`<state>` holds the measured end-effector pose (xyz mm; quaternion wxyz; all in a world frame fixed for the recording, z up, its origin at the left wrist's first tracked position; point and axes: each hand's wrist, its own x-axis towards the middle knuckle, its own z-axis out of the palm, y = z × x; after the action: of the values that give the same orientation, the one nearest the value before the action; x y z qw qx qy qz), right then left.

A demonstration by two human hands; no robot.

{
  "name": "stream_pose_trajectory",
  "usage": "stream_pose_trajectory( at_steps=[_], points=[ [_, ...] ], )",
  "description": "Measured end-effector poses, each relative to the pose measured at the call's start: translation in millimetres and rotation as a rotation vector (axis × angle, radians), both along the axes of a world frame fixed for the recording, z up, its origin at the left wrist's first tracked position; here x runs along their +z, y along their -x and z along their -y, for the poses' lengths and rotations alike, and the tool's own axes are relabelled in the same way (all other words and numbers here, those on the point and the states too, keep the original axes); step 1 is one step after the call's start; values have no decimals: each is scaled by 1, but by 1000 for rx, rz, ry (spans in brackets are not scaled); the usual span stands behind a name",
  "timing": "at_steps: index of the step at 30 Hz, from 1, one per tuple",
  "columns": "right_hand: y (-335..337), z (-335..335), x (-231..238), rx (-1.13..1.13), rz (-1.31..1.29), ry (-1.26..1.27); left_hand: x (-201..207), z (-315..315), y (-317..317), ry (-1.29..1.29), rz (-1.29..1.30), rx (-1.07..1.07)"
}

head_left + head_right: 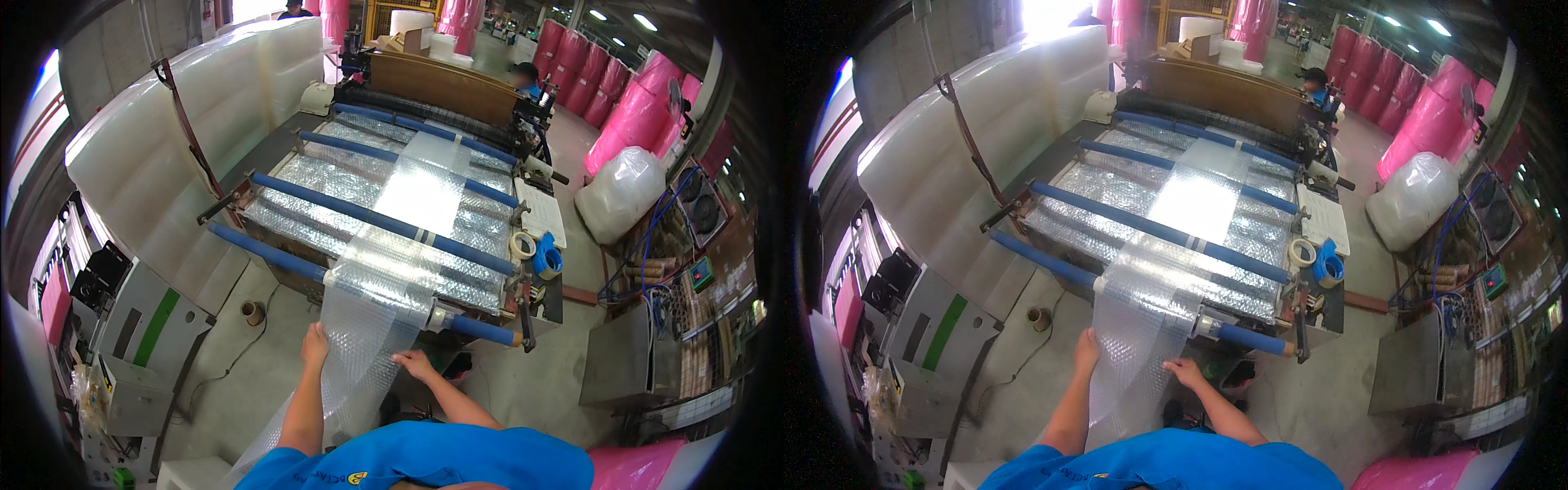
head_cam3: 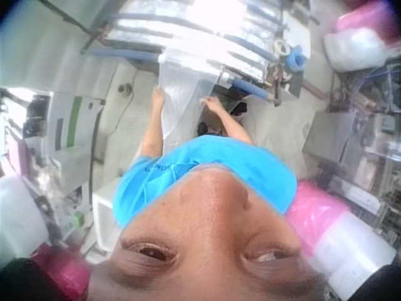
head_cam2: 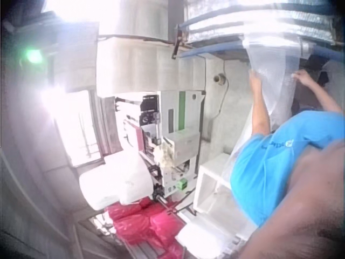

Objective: The person pulls a sheet of bubble wrap from a roll on a machine and smooths it out with both hands. They repeatedly adjust the sheet's position and fold it over itself while standing at the workstation.

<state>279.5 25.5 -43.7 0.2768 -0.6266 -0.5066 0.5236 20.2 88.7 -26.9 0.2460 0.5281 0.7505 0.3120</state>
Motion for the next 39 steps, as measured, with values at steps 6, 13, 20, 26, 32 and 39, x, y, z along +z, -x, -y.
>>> stream_pose_trajectory(
  at_steps=[6, 13, 20, 26, 32, 39],
  points=[
    [-2, -23, 25, -232, -204, -143, 51, -42, -12, -40, 173, -14],
    [23, -2, 55, -365, -498, -115, 72, -30, -5, 119, 396, -212],
    [53, 65, 18, -242, -451, 23, 94, 16, 5, 367, 430, -355],
    [76, 121, 35, -164, -287, 244, 70, 57, 33, 354, 470, -402],
    [79, 138, 32, -168, -312, 157, 51, 107, 64, 105, 228, -114],
    [87, 160, 82, -197, -491, 51, 123, 139, 62, -75, 116, -9]
  ],
)
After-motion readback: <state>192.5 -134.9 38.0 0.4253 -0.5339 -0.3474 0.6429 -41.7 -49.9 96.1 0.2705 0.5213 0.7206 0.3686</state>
